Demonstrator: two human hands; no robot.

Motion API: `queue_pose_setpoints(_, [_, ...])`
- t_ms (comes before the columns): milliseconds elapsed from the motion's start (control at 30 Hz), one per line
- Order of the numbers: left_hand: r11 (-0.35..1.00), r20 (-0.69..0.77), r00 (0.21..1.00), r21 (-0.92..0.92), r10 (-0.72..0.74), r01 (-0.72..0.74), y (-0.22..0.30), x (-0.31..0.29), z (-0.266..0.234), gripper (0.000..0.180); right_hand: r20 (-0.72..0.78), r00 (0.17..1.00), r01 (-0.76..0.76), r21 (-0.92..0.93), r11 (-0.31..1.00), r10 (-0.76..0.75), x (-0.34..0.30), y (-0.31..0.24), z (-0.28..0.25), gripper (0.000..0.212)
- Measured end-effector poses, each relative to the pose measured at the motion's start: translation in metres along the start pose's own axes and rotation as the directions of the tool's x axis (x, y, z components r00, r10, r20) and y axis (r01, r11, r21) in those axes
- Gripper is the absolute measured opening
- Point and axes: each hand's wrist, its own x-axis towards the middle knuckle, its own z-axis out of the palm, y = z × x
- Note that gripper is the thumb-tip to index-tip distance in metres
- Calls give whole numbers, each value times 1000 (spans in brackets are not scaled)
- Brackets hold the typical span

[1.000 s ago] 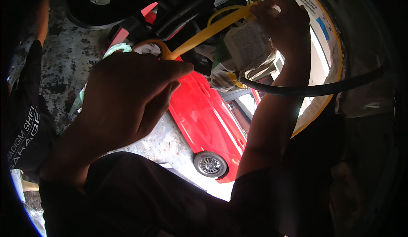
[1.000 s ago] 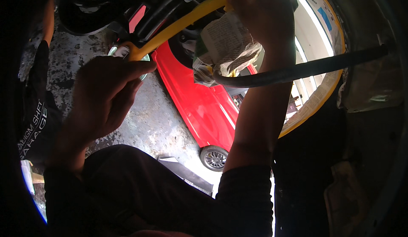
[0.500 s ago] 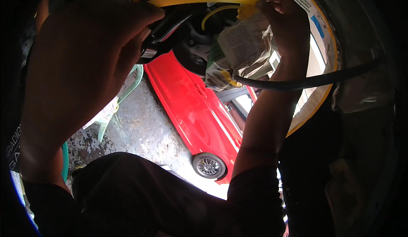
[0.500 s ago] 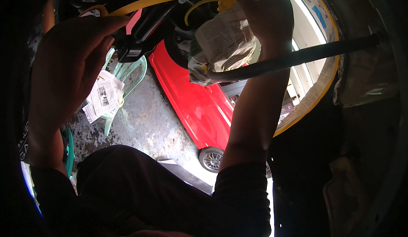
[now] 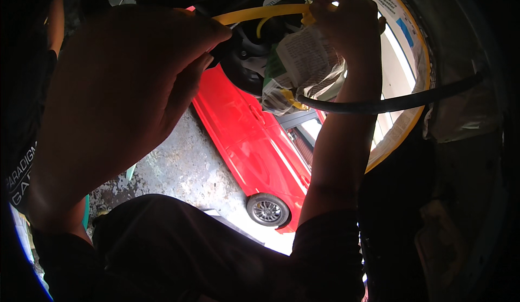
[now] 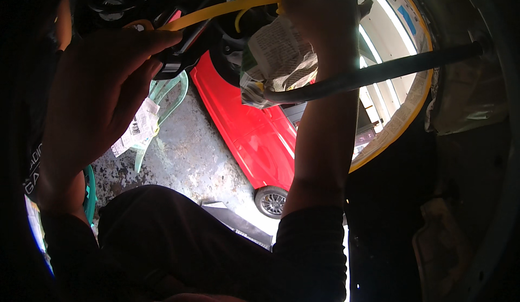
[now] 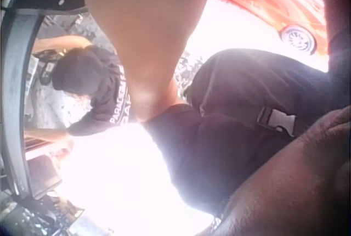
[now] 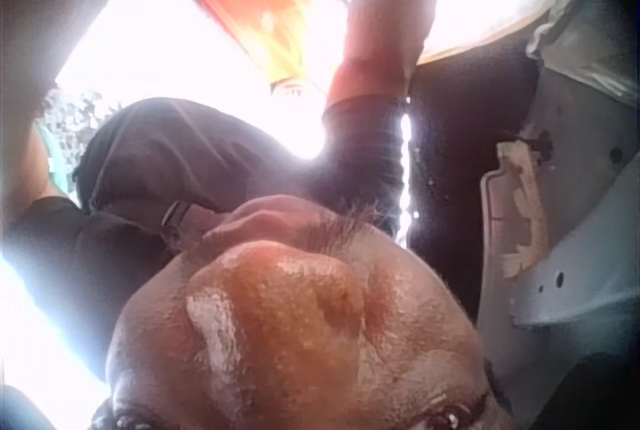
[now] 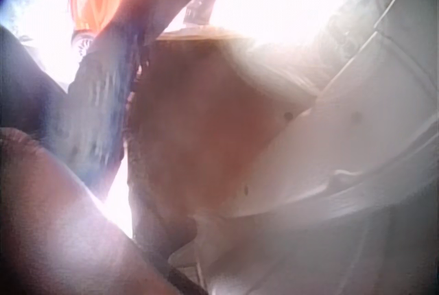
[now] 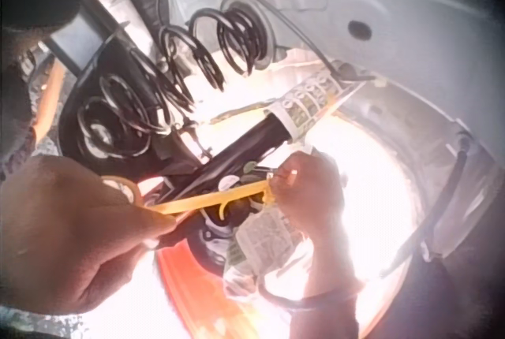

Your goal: The person wraps yellow tape around a bundle of cables and a wrapped object, repeatedly adjusting the tape and the bundle to secure them together. The hands manipulate the tape and cables, pulling and smoothing the tape to ensure it adheres properly.

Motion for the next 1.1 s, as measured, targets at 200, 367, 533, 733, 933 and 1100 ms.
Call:
queue_pose_setpoints(200, [1000, 21, 1000, 1, -17, 17, 1, 9, -4, 30, -77, 991, 94, -193, 977, -111, -3, -11, 1, 26])
queue_pose_setpoints(367, [1000, 14, 1000, 19, -14, 14, -2, 8, -3, 29, -297, 953, 60, 15, 998, -52, 0, -27, 2, 10])
queue_pose_setpoints(533, [999, 20, 999, 34, -40, 39, -3, 6, -1, 28, -39, 999, 16, 245, 969, -7, 4, -33, -24, 7])
queue_pose_setpoints(733, [992, 81, 989, 37, -122, 119, -3, 7, -3, 27, -113, 967, 253, 276, 927, -230, 6, -25, -21, 10])
queue_pose_setpoints(933, [998, 53, 998, 54, -41, 39, 2, 12, 6, 26, -105, 980, 183, 164, 969, -167, -12, -20, -20, 11])
queue_pose_setpoints(1100, [975, 93, 975, 115, -200, 189, 9, 13, -15, 25, -169, 961, 242, 125, 962, -220, 10, -39, -12, 12])
